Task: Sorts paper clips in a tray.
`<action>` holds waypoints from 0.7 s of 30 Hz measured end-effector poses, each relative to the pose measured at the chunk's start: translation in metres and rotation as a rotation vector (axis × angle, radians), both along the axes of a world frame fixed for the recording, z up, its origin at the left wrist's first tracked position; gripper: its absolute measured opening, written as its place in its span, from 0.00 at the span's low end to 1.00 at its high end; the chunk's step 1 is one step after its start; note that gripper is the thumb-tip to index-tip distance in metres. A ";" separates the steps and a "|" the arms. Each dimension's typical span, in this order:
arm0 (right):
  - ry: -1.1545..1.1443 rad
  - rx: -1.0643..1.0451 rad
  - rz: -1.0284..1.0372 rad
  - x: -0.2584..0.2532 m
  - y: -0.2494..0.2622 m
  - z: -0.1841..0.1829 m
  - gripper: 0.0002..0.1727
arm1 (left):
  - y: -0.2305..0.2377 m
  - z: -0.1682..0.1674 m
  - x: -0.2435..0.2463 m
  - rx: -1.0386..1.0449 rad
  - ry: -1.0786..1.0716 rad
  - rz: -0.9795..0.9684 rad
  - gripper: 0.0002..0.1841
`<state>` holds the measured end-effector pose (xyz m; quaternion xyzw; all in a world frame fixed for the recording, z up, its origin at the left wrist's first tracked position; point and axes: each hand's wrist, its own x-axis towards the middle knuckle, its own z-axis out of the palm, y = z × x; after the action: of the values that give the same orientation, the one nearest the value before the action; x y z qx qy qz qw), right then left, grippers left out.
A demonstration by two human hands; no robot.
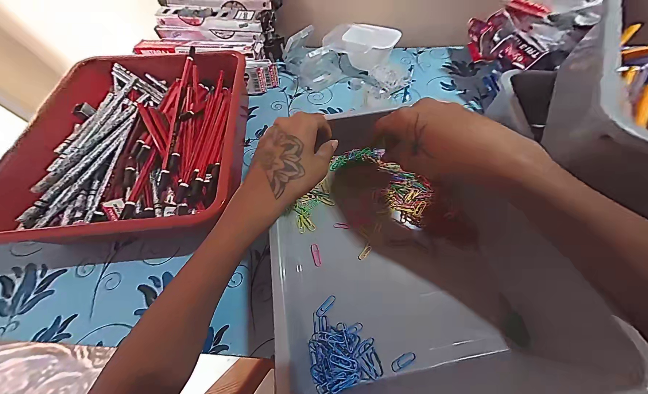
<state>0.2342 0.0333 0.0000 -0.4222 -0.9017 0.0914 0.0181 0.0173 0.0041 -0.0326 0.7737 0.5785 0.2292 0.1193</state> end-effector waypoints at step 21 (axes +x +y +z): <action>0.492 -0.319 0.050 -0.014 0.008 0.006 0.06 | 0.002 -0.001 -0.001 0.067 -0.158 -0.213 0.10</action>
<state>0.2201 0.0417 0.0064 -0.3626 -0.8547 0.3318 0.1673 0.0163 0.0058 -0.0334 0.8137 0.4741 0.2947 0.1622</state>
